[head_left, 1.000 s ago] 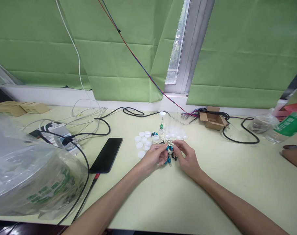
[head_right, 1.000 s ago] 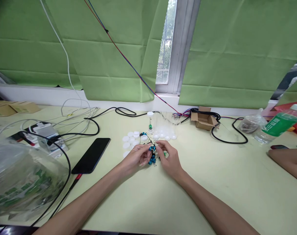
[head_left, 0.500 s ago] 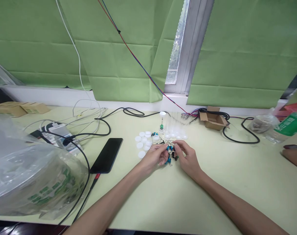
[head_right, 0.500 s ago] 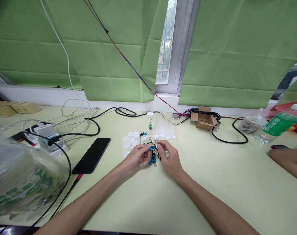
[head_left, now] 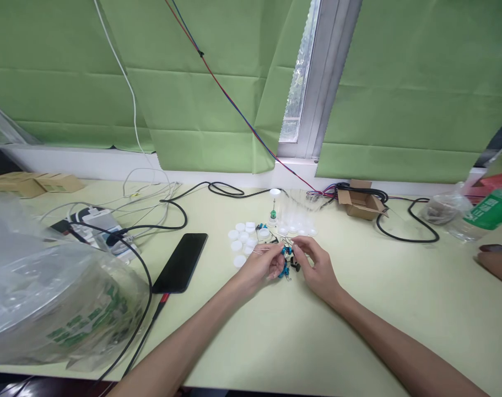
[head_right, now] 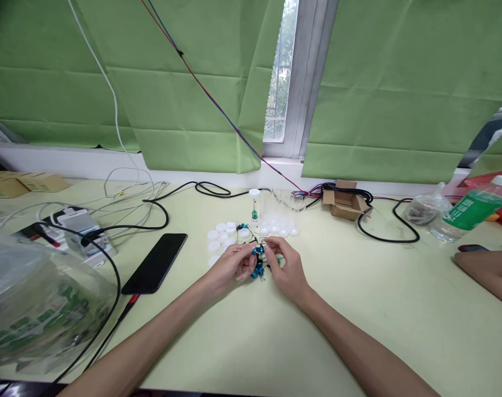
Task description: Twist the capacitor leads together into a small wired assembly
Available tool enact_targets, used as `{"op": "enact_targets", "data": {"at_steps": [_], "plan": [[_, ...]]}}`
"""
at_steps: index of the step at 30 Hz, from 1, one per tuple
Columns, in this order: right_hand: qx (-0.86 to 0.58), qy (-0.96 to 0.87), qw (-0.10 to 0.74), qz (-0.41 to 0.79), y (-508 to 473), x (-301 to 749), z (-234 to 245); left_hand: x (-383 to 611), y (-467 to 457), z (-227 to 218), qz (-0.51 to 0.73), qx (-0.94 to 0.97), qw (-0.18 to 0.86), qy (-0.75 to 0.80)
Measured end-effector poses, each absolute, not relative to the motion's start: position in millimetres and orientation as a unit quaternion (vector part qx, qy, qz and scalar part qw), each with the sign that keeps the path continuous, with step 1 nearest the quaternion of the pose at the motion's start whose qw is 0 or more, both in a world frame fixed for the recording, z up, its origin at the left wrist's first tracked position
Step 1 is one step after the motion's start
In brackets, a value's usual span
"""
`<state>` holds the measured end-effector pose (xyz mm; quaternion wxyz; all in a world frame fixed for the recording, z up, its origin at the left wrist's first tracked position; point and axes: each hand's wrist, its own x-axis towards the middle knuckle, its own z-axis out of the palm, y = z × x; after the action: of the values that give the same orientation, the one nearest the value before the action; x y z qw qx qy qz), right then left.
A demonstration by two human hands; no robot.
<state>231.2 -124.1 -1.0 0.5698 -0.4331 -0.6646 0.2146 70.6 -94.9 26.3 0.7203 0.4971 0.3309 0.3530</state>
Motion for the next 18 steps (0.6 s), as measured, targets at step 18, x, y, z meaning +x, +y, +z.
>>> {"op": "enact_targets", "data": {"at_steps": [18], "plan": [[-0.453, -0.657, 0.556, 0.234, -126.1, 231.1, -0.2, 71.5, -95.2, 27.4, 0.371, 0.478, 0.725, 0.328]]}}
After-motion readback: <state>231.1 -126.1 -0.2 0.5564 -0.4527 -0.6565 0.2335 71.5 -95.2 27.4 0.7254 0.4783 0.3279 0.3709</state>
